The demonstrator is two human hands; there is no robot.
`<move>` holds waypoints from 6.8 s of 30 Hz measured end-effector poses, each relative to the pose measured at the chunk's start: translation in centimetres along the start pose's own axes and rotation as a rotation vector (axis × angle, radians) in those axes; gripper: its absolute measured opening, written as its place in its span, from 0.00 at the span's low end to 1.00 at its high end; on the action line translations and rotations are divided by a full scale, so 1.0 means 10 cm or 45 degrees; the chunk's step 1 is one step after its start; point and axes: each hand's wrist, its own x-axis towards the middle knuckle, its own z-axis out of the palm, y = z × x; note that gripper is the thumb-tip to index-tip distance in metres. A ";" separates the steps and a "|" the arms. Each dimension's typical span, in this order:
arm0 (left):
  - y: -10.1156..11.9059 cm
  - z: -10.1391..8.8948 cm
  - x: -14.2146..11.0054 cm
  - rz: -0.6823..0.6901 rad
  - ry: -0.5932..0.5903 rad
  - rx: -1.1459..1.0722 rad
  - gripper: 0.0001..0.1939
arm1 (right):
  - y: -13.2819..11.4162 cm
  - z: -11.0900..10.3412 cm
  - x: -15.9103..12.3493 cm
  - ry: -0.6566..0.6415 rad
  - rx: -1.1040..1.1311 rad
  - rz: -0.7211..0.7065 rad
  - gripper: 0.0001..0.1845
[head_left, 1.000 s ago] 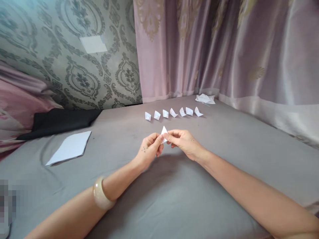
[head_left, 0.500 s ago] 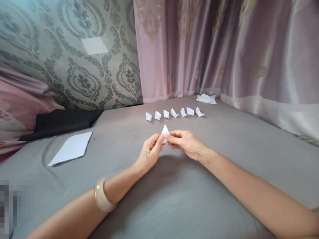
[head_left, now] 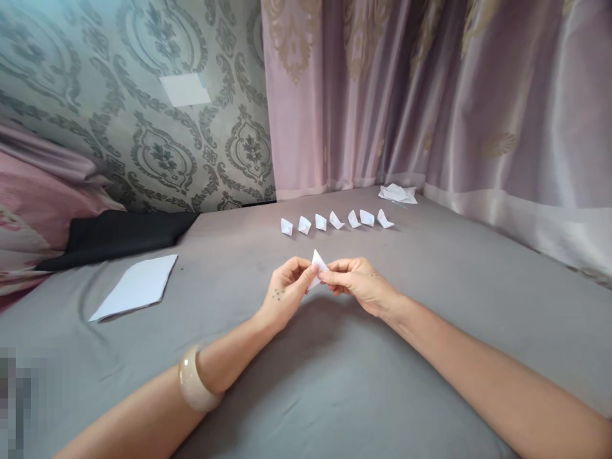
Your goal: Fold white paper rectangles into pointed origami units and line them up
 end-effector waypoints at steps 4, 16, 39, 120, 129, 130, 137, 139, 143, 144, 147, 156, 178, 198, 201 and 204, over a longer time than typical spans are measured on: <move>-0.02 -0.01 0.01 -0.051 0.055 -0.058 0.14 | 0.00 0.04 -0.02 -0.028 -0.001 0.028 0.14; -0.06 -0.06 0.07 -0.057 0.179 0.053 0.11 | 0.11 -0.01 0.06 0.116 -0.057 -0.027 0.14; -0.03 -0.06 0.06 -0.139 0.148 0.140 0.11 | 0.18 -0.01 0.07 0.093 -0.392 -0.219 0.13; -0.02 -0.19 0.14 -0.106 -0.088 0.020 0.10 | 0.18 -0.01 0.04 -0.025 -0.228 -0.253 0.17; -0.05 -0.13 0.12 -0.293 0.008 0.065 0.14 | 0.18 0.07 0.02 -0.213 0.018 0.146 0.19; -0.06 -0.13 0.13 -0.295 -0.004 0.113 0.14 | 0.17 0.07 0.02 -0.202 0.023 0.180 0.18; -0.06 -0.16 0.16 -0.260 -0.190 0.032 0.16 | 0.14 0.04 0.04 -0.281 0.222 0.399 0.13; -0.05 -0.14 0.16 -0.259 -0.183 -0.032 0.15 | 0.16 0.05 0.03 -0.346 0.298 0.449 0.14; -0.03 -0.11 0.13 -0.257 -0.157 -0.094 0.15 | 0.18 0.08 0.01 -0.387 0.302 0.417 0.14; -0.03 -0.11 0.13 -0.270 -0.160 -0.124 0.15 | 0.19 0.09 0.00 -0.384 0.289 0.395 0.15; -0.05 -0.13 0.13 -0.356 -0.211 -0.228 0.15 | 0.18 0.10 -0.01 -0.371 0.268 0.360 0.18; -0.06 -0.15 0.17 -0.276 -0.219 -0.099 0.15 | 0.18 0.14 -0.04 -0.398 0.256 0.428 0.18; -0.09 -0.15 0.23 -0.526 -0.025 -0.477 0.16 | 0.04 -0.07 -0.02 0.164 -0.816 -0.279 0.15; -0.11 -0.18 0.12 -0.076 -0.028 0.498 0.12 | 0.21 -0.06 0.03 0.162 -1.022 -0.531 0.11; -0.11 -0.14 0.10 -0.028 -0.068 0.568 0.11 | 0.23 -0.04 0.03 0.137 -1.065 -0.573 0.13; -0.11 -0.12 0.11 0.038 -0.049 0.631 0.10 | 0.25 0.00 0.02 0.142 -1.084 -0.603 0.14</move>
